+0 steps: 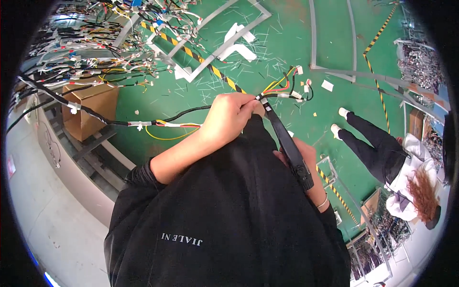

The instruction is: Assembling wire harnesses by securing cables and connectors using a cable tie gun.

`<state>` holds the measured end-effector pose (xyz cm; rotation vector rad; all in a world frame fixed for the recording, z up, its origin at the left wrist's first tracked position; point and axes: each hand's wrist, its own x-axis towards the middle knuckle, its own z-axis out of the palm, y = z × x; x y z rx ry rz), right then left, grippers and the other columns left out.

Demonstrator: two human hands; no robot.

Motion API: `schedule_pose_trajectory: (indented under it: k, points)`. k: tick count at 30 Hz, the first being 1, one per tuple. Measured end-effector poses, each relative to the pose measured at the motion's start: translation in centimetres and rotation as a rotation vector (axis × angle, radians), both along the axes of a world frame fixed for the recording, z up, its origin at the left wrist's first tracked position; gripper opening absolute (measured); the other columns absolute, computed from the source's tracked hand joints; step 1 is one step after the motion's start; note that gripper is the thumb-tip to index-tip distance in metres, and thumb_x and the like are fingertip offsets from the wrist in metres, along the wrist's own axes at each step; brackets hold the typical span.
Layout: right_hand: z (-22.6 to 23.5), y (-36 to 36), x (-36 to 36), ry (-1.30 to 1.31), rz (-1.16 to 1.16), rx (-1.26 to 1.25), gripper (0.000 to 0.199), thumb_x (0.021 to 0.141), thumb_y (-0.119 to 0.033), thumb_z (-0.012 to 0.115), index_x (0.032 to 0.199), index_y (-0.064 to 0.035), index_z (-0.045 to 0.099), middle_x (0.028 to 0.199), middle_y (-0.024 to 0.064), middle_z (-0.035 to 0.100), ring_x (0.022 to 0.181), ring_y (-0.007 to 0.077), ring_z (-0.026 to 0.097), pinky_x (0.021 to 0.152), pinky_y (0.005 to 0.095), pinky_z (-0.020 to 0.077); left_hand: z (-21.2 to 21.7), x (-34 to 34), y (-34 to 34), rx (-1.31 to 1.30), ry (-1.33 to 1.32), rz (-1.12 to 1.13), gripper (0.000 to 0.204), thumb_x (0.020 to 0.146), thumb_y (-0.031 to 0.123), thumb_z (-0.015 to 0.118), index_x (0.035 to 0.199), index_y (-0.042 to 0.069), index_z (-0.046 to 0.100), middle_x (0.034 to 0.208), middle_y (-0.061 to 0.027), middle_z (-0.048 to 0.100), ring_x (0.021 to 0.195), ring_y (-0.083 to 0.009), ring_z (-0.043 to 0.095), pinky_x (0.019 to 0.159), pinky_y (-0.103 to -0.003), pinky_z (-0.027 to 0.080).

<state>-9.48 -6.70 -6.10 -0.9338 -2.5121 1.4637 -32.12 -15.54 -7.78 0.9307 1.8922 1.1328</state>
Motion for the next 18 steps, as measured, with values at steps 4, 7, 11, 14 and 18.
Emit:
schedule_pose_trajectory:
  k: [4, 7, 11, 14, 18]
  points:
    - [-0.8, -0.8, 0.1, 0.004, -0.061, 0.038, 0.028, 0.076, -0.017, 0.084, 0.084, -0.0005, 0.063, 0.070, 0.0118, 0.059, 0.060, 0.0262, 0.061, 0.059, 0.0323, 0.0485, -0.2, -0.6, 0.1, 0.015, 0.045, -0.021, 0.014, 0.091, 0.009, 0.064, 0.095, -0.003, 0.070, 0.071, -0.0156, 0.065, 0.065, -0.0264, 0.063, 0.060, -0.036, 0.050]
    - [-0.8, -0.8, -0.7, 0.058, -0.047, 0.062, 0.029, 0.076, -0.018, 0.084, 0.085, -0.0011, 0.063, 0.070, 0.0126, 0.060, 0.061, 0.0276, 0.062, 0.058, 0.0337, 0.0486, -0.2, -0.8, 0.3, -0.039, 0.024, -0.032, 0.017, 0.093, 0.008, 0.062, 0.102, -0.004, 0.069, 0.067, -0.0109, 0.064, 0.060, -0.0139, 0.059, 0.058, -0.031, 0.048]
    - [-0.7, -1.3, -0.9, 0.020, -0.132, 0.050, 0.030, 0.081, -0.019, 0.080, 0.096, -0.0017, 0.061, 0.078, 0.0154, 0.061, 0.070, 0.0335, 0.063, 0.063, 0.0379, 0.0490, -0.2, -0.9, -0.5, -0.093, 0.082, -0.008, 0.021, 0.090, 0.015, 0.062, 0.103, 0.000, 0.068, 0.071, -0.0158, 0.065, 0.063, -0.0262, 0.062, 0.060, -0.038, 0.049]
    - [-2.0, 0.7, 0.0, -0.155, 0.087, 0.363, 0.033, 0.081, -0.011, 0.072, 0.110, -0.0028, 0.058, 0.093, 0.0187, 0.058, 0.089, 0.0397, 0.058, 0.077, 0.0438, 0.0478, -2.4, -3.4, -1.2, -0.292, -0.059, -0.074, 0.040, 0.091, 0.046, 0.062, 0.112, 0.013, 0.072, 0.087, -0.0195, 0.070, 0.081, -0.0343, 0.070, 0.070, -0.046, 0.054]
    - [-5.2, 2.6, -3.7, 0.145, 0.005, 0.406, 0.029, 0.076, -0.006, 0.068, 0.104, -0.0017, 0.059, 0.090, 0.0182, 0.060, 0.084, 0.0403, 0.060, 0.071, 0.0477, 0.0469, -11.9, -5.3, -2.9, -0.621, 0.318, -0.284, 0.039, 0.083, 0.063, 0.065, 0.099, 0.031, 0.078, 0.086, -0.0036, 0.074, 0.083, -0.0249, 0.071, 0.074, -0.042, 0.055]
